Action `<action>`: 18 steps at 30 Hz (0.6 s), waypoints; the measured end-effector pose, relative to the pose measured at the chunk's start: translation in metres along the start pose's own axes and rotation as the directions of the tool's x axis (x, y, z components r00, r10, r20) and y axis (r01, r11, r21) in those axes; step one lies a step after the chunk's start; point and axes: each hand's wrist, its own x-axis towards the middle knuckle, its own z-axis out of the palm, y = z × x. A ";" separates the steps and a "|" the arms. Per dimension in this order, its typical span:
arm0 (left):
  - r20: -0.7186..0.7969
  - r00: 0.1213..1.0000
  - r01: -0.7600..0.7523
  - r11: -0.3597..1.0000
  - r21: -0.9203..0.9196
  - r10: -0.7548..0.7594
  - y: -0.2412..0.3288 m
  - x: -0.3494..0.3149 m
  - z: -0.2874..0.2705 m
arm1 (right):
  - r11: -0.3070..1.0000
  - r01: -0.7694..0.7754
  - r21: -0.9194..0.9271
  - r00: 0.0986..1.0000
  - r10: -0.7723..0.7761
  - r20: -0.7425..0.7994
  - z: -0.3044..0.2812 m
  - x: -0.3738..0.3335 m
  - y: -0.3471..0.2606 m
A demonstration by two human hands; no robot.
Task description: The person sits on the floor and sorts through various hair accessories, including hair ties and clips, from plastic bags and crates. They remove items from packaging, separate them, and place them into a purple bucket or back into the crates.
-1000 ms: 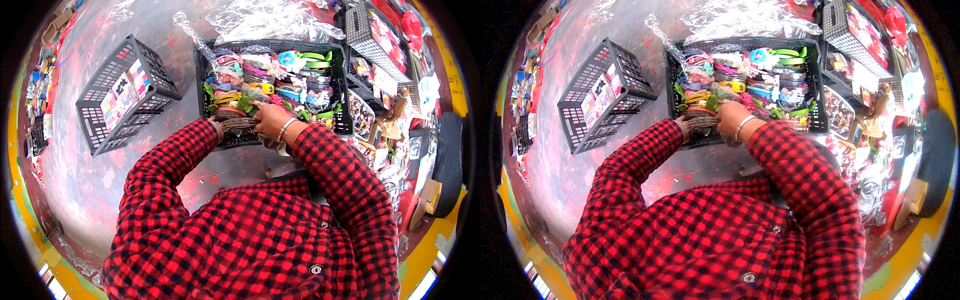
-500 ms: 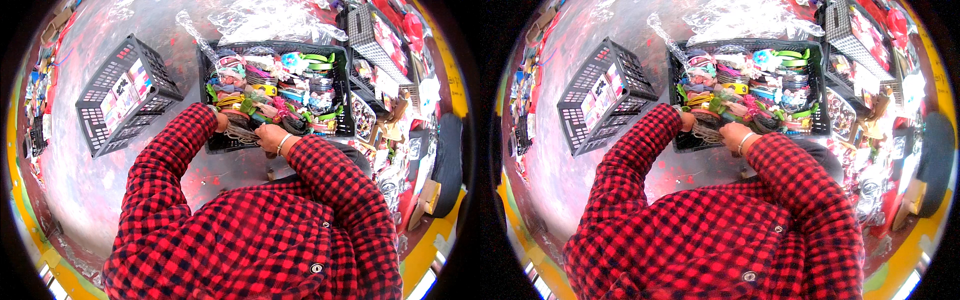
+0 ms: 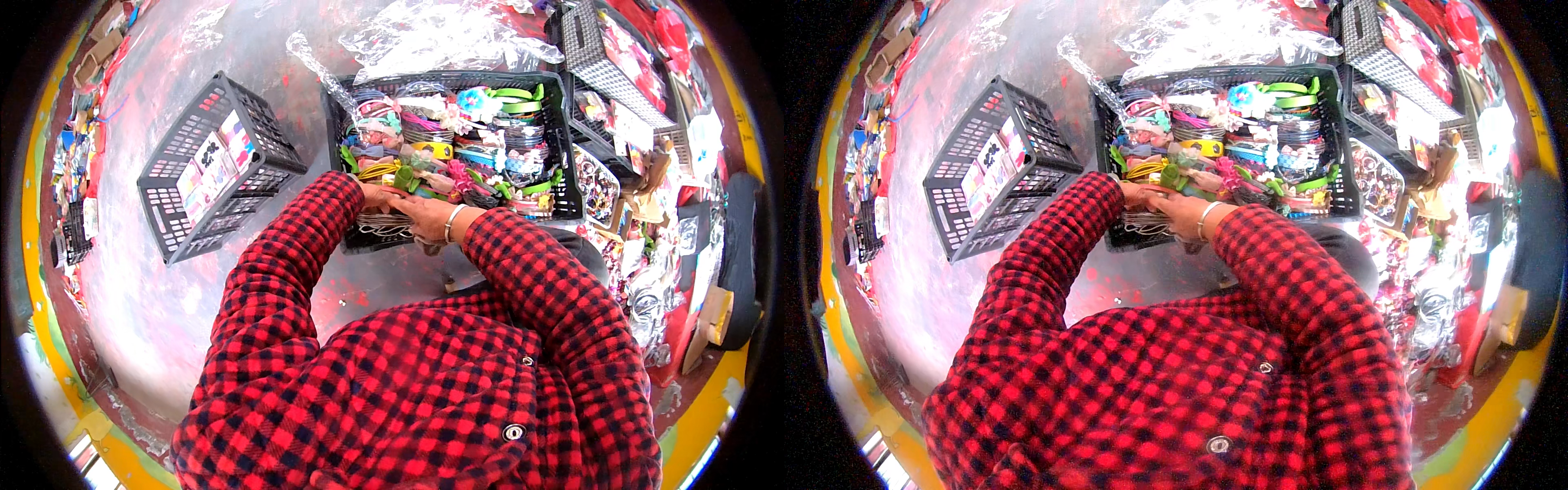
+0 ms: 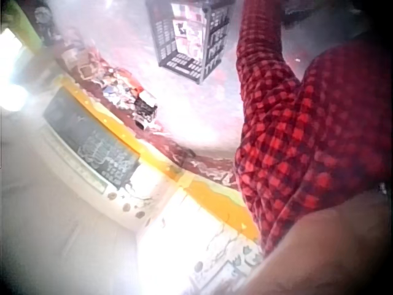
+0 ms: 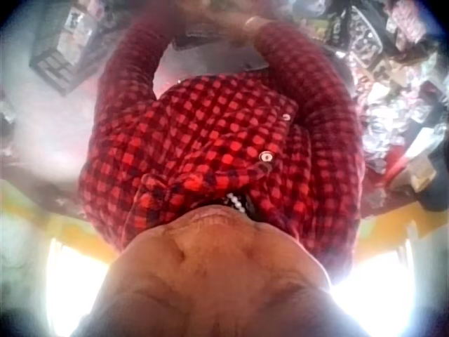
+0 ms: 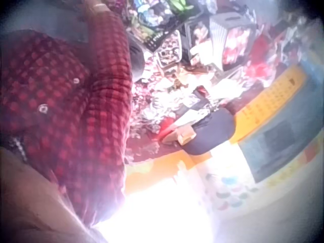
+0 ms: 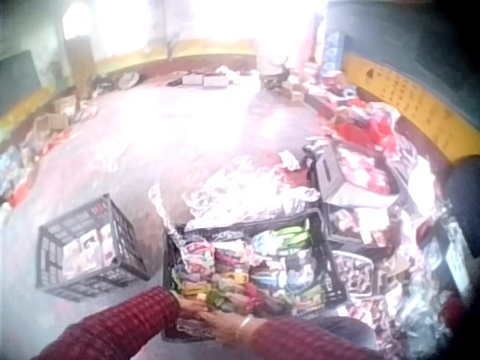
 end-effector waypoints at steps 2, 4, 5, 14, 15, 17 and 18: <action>-0.023 0.997 -0.067 0.998 0.020 0.068 -0.002 -0.003 0.005 | 0.990 -0.092 -0.103 0.977 0.070 -0.200 0.000 0.000 0.004; -0.014 0.992 -0.123 0.990 0.074 0.124 -0.004 -0.004 0.005 | 0.975 -0.166 -0.145 0.950 0.118 -0.290 -0.018 -0.009 -0.001; 0.006 0.986 -0.165 0.972 0.165 0.166 -0.006 -0.005 0.007 | 0.983 -0.140 -0.121 0.945 0.097 -0.312 -0.025 -0.020 -0.002; -0.142 0.864 -0.278 0.692 0.666 0.483 -0.016 -0.049 0.045 | 0.990 0.096 -0.100 0.817 -0.136 -0.561 -0.046 -0.150 -0.049; -0.093 0.803 -0.330 0.570 0.753 0.589 -0.022 -0.044 0.049 | 0.996 0.078 -0.048 0.809 -0.092 -0.580 -0.040 -0.160 -0.046; -0.011 0.864 -0.253 0.454 0.854 0.504 -0.019 -0.045 0.058 | 0.998 0.042 0.056 0.790 0.001 -0.613 -0.026 -0.174 -0.036; -0.043 0.914 -0.170 0.479 0.861 0.403 -0.018 -0.045 0.060 | 0.996 -0.040 0.079 0.788 0.080 -0.610 -0.022 -0.178 -0.032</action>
